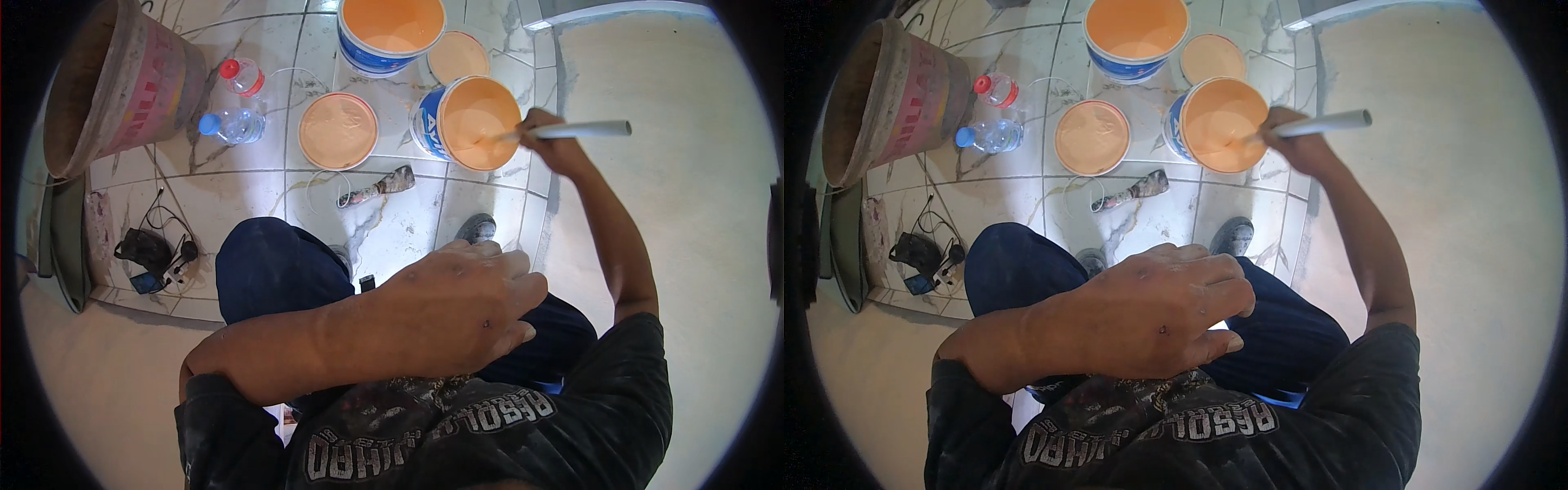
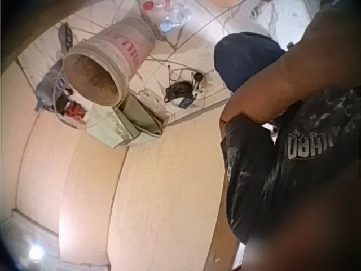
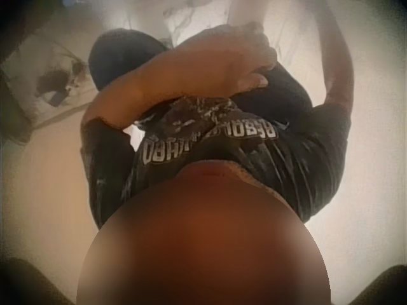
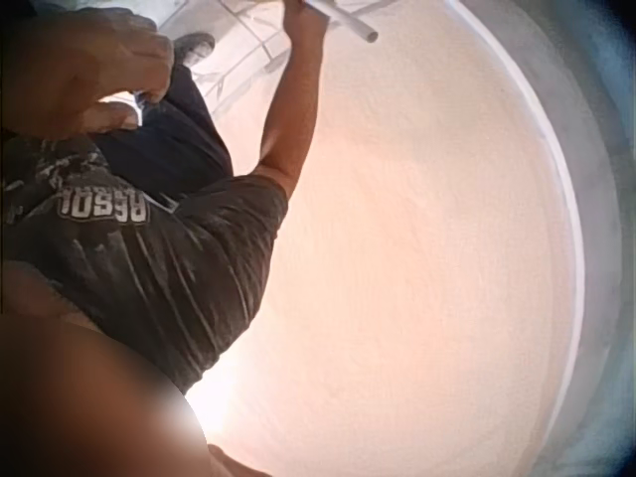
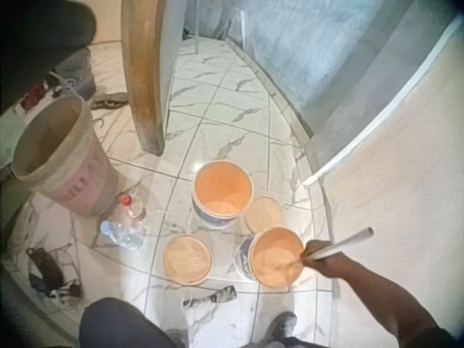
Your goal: The person mixes orange paint in a bucket using a plastic pipe, adding water from a plastic bottle to achieve the desired consistency.
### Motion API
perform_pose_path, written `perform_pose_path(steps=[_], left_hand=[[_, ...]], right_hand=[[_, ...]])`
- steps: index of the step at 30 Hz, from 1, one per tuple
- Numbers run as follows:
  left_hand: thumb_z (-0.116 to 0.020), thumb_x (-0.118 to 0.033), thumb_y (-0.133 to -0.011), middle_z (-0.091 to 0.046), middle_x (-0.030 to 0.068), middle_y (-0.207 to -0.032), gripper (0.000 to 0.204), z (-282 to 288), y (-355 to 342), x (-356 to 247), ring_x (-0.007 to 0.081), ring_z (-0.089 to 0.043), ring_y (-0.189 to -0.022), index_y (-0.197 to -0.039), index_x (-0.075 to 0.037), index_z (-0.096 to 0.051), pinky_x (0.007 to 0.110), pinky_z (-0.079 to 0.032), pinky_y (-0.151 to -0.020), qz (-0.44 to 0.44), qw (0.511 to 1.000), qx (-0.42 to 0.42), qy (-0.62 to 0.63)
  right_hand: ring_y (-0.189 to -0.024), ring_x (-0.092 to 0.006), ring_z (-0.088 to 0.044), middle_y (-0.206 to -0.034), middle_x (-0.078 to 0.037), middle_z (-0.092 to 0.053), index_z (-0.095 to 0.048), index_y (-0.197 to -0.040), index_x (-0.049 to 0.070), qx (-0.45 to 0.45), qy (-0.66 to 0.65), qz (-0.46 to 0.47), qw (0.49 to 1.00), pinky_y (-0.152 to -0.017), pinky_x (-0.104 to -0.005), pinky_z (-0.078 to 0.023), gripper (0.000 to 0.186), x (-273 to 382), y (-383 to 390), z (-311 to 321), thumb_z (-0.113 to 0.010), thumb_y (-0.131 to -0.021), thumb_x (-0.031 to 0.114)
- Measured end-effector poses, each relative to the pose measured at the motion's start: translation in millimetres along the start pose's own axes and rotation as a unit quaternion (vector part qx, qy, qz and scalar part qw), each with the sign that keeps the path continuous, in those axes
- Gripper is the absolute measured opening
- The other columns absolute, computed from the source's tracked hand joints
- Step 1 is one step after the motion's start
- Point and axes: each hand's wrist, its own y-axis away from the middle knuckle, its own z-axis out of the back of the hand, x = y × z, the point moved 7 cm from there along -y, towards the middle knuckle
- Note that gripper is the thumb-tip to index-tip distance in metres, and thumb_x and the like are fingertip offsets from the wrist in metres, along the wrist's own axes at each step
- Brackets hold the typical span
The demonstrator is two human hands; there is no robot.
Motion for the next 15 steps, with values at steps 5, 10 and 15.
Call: perform_pose_path(steps=[5, 10, 15], left_hand=[[-0.069, -0.020, -0.084, -0.058, 0.0136, -0.097, 0.024, -11, -4, 0, 0.0338, -0.062, -0.091, -0.097, -0.004, -0.056, 0.044, -0.049, -0.081, -0.007, 1.000, 0.010, 0.002], [-0.069, -0.020, -0.084, -0.058, 0.0136, -0.097, 0.024, -6, 0, -1, 0.0336, -0.062, -0.092, -0.096, -0.004, -0.056, 0.044, -0.049, -0.081, 0.015, 1.000, 0.012, 0.014], [-0.069, -0.019, -0.084, -0.059, 0.0135, -0.097, 0.024, -4, -2, -3, 0.0341, -0.061, -0.094, -0.098, -0.005, -0.055, 0.045, -0.048, -0.083, 0.008, 1.000, 0.014, -0.005]], right_hand=[[-0.072, -0.0156, -0.054, -0.077, -0.008, -0.056, -0.058, -0.085, 0.002, -0.101, -0.090, 0.036, 0.990, -0.066, -0.0312, -0.045, 0.013, -4, -59, 10, -0.064, -0.089, 0.013], [-0.072, -0.0168, -0.056, -0.078, -0.007, -0.057, -0.057, -0.083, 0.003, 0.009, 0.003, 0.090, 0.996, -0.066, -0.0314, -0.046, 0.012, 56, -34, -47, -0.065, -0.087, 0.010], [-0.070, -0.0157, -0.054, -0.077, -0.008, -0.056, -0.059, -0.082, 0.001, -0.019, 0.033, 0.019, 0.999, -0.064, -0.0304, -0.045, 0.013, -1, 4, 10, -0.067, -0.087, 0.009]])
